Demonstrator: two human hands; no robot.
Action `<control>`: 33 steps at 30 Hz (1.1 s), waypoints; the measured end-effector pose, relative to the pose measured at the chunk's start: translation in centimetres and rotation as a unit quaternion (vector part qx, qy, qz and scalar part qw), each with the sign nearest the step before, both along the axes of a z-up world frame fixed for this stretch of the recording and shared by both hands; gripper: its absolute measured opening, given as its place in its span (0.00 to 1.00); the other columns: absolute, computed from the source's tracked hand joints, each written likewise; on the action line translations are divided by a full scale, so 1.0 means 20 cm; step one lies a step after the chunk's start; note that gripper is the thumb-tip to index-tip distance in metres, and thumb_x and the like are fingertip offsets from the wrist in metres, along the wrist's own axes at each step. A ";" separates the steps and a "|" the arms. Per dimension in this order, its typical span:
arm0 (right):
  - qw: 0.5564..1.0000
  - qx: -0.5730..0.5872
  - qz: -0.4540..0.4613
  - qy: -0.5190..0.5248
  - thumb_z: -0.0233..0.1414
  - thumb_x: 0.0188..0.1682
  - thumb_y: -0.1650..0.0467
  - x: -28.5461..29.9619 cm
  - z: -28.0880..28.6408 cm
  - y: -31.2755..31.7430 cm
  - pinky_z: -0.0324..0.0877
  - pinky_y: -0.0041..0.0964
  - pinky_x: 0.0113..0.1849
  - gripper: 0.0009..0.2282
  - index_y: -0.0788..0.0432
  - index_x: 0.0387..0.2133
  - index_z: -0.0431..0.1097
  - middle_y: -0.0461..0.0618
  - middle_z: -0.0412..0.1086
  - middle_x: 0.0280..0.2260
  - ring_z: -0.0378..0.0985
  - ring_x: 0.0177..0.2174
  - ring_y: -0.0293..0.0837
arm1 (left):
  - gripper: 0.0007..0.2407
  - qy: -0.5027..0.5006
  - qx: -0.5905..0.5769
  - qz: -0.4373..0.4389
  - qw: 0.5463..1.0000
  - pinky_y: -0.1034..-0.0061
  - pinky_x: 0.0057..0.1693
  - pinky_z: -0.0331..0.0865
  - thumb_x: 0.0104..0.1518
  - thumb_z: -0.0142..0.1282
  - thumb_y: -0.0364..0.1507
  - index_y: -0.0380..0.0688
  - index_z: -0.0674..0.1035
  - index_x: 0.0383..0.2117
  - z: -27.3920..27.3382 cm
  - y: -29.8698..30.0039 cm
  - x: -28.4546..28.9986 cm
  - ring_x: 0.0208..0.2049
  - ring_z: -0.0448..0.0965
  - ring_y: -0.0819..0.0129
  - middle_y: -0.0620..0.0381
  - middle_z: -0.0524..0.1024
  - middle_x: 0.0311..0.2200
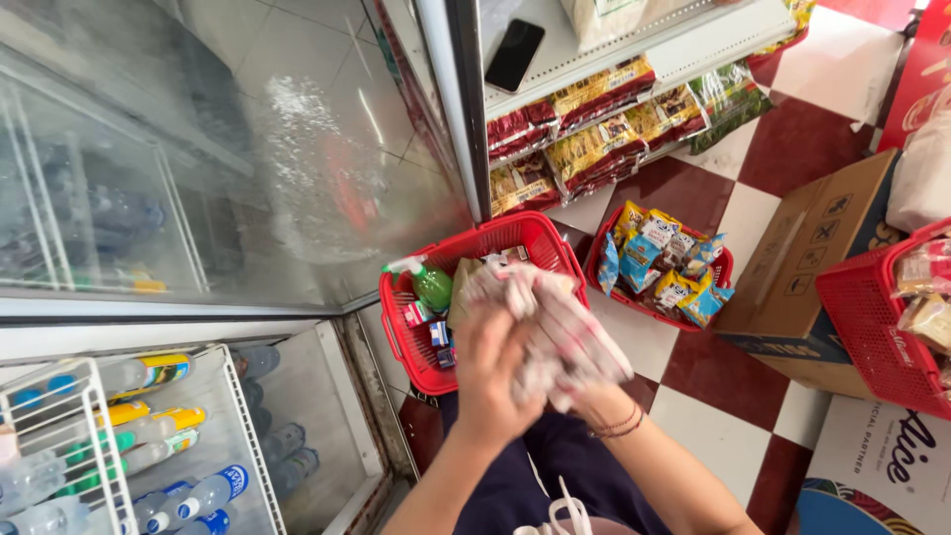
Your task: The person takes various drink cartons from a basket, wipes them with a cloth, scans their barcodes with a handheld scanner, and places them onto the shelves of a refrigerator.
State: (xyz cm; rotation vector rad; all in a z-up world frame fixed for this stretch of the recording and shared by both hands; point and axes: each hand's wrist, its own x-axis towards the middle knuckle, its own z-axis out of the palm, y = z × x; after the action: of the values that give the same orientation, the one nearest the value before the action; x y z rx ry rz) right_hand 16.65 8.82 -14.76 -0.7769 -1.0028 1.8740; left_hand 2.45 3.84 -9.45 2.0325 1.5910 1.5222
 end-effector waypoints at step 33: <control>0.975 -0.078 -0.054 0.202 0.66 0.44 0.62 -0.01 0.04 -0.03 0.75 0.50 0.49 0.35 0.69 0.59 0.58 0.60 0.70 0.52 0.76 0.48 0.53 | 0.19 -0.272 0.056 0.041 0.960 0.64 0.69 0.66 0.59 0.59 0.25 0.33 0.75 0.56 0.19 -0.15 0.10 0.65 0.73 0.52 0.41 0.72 0.61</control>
State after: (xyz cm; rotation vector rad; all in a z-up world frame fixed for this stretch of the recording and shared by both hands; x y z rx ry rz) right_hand 16.43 8.23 -13.90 -0.4971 -0.5534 1.9282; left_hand 4.37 0.78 -5.62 1.4164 1.3972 2.0136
